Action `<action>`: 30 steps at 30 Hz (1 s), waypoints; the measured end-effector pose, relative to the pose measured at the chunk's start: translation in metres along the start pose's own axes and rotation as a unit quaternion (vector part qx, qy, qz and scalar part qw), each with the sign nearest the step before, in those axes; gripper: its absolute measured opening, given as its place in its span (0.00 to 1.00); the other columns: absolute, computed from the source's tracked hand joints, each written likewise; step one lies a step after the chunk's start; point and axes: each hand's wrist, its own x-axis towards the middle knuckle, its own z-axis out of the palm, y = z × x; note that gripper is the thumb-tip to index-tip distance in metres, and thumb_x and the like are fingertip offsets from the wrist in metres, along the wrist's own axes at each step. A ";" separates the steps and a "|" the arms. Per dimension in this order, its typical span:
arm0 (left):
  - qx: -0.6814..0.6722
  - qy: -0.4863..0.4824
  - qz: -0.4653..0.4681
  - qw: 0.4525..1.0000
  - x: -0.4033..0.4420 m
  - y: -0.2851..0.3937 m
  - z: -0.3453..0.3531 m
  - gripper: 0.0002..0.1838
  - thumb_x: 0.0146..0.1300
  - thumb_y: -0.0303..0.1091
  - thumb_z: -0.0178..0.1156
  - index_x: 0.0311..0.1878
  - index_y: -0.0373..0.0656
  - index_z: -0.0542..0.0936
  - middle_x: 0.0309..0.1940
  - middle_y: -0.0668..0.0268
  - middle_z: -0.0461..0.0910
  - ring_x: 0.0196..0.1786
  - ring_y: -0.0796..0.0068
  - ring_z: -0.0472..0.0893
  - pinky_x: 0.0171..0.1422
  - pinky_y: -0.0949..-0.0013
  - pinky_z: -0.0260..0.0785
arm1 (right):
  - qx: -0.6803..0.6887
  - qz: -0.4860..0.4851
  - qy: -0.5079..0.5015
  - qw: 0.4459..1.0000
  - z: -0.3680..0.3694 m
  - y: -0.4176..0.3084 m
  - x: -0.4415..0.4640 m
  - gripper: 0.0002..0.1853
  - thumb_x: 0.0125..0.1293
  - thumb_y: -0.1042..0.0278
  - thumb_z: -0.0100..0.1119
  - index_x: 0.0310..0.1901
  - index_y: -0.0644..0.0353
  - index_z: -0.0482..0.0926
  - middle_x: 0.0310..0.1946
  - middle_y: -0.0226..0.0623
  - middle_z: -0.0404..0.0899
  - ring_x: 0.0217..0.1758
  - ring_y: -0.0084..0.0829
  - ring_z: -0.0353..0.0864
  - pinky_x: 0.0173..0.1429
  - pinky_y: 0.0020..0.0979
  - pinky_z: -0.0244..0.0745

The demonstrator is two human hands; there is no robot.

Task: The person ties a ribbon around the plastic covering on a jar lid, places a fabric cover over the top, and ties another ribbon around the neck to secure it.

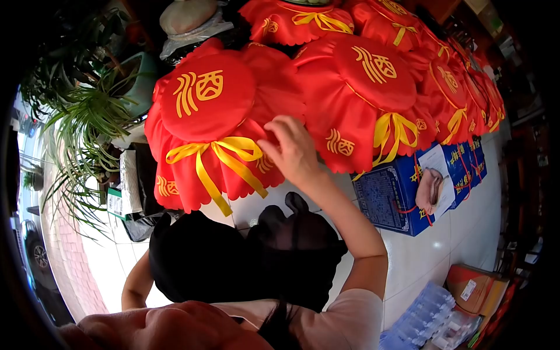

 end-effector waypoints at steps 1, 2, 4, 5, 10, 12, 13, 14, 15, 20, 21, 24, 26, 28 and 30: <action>0.002 -0.002 -0.001 1.000 0.000 0.000 0.001 0.18 0.65 0.41 0.47 0.30 0.39 0.81 0.20 0.61 0.79 0.22 0.70 0.78 0.30 0.72 0.71 | 0.022 0.030 -0.037 0.999 0.007 -0.001 -0.006 0.12 0.51 0.73 0.63 0.37 0.63 0.72 0.38 0.40 0.73 0.41 0.42 0.74 0.43 0.38 0.70; 0.005 -0.006 -0.003 1.000 -0.002 -0.002 0.000 0.18 0.66 0.41 0.47 0.30 0.39 0.81 0.20 0.61 0.79 0.22 0.70 0.78 0.30 0.72 0.71 | 0.018 0.023 -0.041 0.999 0.016 0.008 -0.014 0.11 0.51 0.73 0.62 0.36 0.63 0.72 0.37 0.40 0.73 0.40 0.42 0.74 0.43 0.38 0.70; 0.013 -0.017 -0.012 1.000 -0.011 -0.007 -0.001 0.18 0.66 0.41 0.47 0.30 0.39 0.81 0.20 0.62 0.79 0.21 0.70 0.78 0.30 0.72 0.71 | 0.022 0.004 -0.048 0.999 0.021 0.012 -0.017 0.10 0.52 0.74 0.62 0.35 0.63 0.72 0.35 0.40 0.73 0.39 0.42 0.74 0.42 0.39 0.70; 0.017 -0.024 -0.020 0.999 -0.016 -0.011 -0.002 0.18 0.66 0.41 0.47 0.30 0.39 0.81 0.20 0.62 0.79 0.21 0.70 0.78 0.30 0.72 0.71 | 0.009 -0.029 -0.057 0.998 0.020 0.013 -0.018 0.09 0.53 0.75 0.60 0.34 0.63 0.72 0.34 0.41 0.73 0.37 0.42 0.74 0.41 0.38 0.70; 0.069 -0.151 -0.074 0.983 -0.040 -0.034 -0.023 0.19 0.66 0.42 0.47 0.30 0.39 0.81 0.20 0.62 0.78 0.21 0.70 0.78 0.29 0.72 0.71 | 0.124 0.048 -0.049 0.990 0.000 0.023 -0.003 0.05 0.59 0.73 0.57 0.34 0.63 0.71 0.31 0.39 0.73 0.34 0.35 0.75 0.39 0.32 0.70; 0.035 -0.107 -0.097 0.989 -0.025 -0.022 -0.043 0.19 0.66 0.42 0.47 0.30 0.39 0.81 0.20 0.62 0.78 0.21 0.70 0.78 0.29 0.72 0.71 | 0.157 0.099 0.004 0.983 -0.011 0.028 0.029 0.07 0.61 0.70 0.56 0.36 0.63 0.72 0.31 0.37 0.74 0.34 0.30 0.74 0.40 0.29 0.69; -0.036 -0.044 -0.097 0.994 -0.007 0.001 -0.053 0.22 0.64 0.48 0.48 0.31 0.39 0.81 0.21 0.62 0.79 0.21 0.73 0.77 0.27 0.74 0.69 | 0.152 0.098 0.019 0.983 -0.011 0.034 0.050 0.09 0.62 0.68 0.56 0.37 0.64 0.72 0.32 0.36 0.75 0.34 0.28 0.73 0.40 0.29 0.69; -0.107 0.018 -0.089 0.990 0.011 0.023 -0.063 0.25 0.63 0.55 0.49 0.32 0.38 0.80 0.22 0.62 0.80 0.21 0.75 0.77 0.25 0.76 0.68 | 0.152 0.095 0.012 0.984 -0.002 0.048 0.072 0.11 0.63 0.65 0.56 0.39 0.64 0.73 0.32 0.37 0.75 0.34 0.29 0.74 0.41 0.29 0.69; -0.143 0.093 -0.093 0.981 0.026 0.052 -0.067 0.28 0.62 0.59 0.50 0.40 0.39 0.78 0.28 0.64 0.81 0.26 0.77 0.78 0.29 0.74 0.69 | 0.150 0.094 0.006 0.984 0.010 0.066 0.095 0.13 0.63 0.62 0.56 0.41 0.64 0.73 0.33 0.39 0.75 0.35 0.31 0.74 0.42 0.30 0.69; -0.330 0.012 -0.069 0.941 0.119 0.121 -0.063 0.28 0.60 0.54 0.56 0.50 0.36 0.75 0.43 0.62 0.79 0.43 0.68 0.80 0.49 0.63 0.73 | -0.045 0.235 -0.093 0.966 0.086 0.151 0.179 0.42 0.57 0.34 0.49 0.50 0.75 0.70 0.50 0.60 0.72 0.55 0.51 0.71 0.58 0.39 0.65; -0.354 0.079 -0.046 0.931 0.118 0.141 -0.049 0.22 0.59 0.44 0.60 0.47 0.33 0.76 0.42 0.61 0.80 0.42 0.67 0.80 0.46 0.63 0.74 | -0.057 0.266 -0.134 0.953 0.098 0.161 0.184 0.46 0.54 0.30 0.48 0.51 0.77 0.69 0.52 0.63 0.70 0.58 0.51 0.69 0.60 0.40 0.64; -0.260 0.193 0.006 0.946 0.136 0.135 -0.042 0.10 0.55 0.28 0.60 0.39 0.34 0.79 0.34 0.58 0.80 0.33 0.68 0.80 0.39 0.66 0.74 | -0.121 0.264 -0.207 0.934 0.116 0.170 0.194 0.32 0.59 0.41 0.49 0.44 0.70 0.75 0.44 0.59 0.75 0.50 0.53 0.74 0.53 0.44 0.69; -0.200 0.253 0.020 0.946 0.138 0.111 -0.051 0.09 0.54 0.28 0.59 0.38 0.34 0.79 0.30 0.58 0.80 0.30 0.69 0.79 0.36 0.66 0.73 | -0.193 0.243 -0.107 0.945 0.105 0.140 0.181 0.18 0.64 0.57 0.45 0.40 0.65 0.77 0.39 0.57 0.77 0.45 0.53 0.77 0.48 0.47 0.72; -0.112 0.334 0.053 0.935 0.124 0.104 -0.044 0.07 0.54 0.26 0.57 0.36 0.34 0.79 0.26 0.62 0.79 0.25 0.75 0.76 0.31 0.72 0.71 | -0.213 0.273 -0.105 0.932 0.099 0.143 0.176 0.17 0.65 0.59 0.45 0.41 0.65 0.77 0.41 0.56 0.77 0.46 0.53 0.77 0.48 0.47 0.72; -0.017 0.346 0.083 0.934 0.132 0.078 -0.036 0.09 0.55 0.26 0.55 0.40 0.37 0.79 0.28 0.58 0.79 0.29 0.69 0.78 0.36 0.69 0.71 | -0.179 0.308 -0.150 0.922 0.096 0.147 0.175 0.15 0.64 0.61 0.47 0.42 0.65 0.77 0.45 0.56 0.76 0.49 0.51 0.76 0.50 0.45 0.72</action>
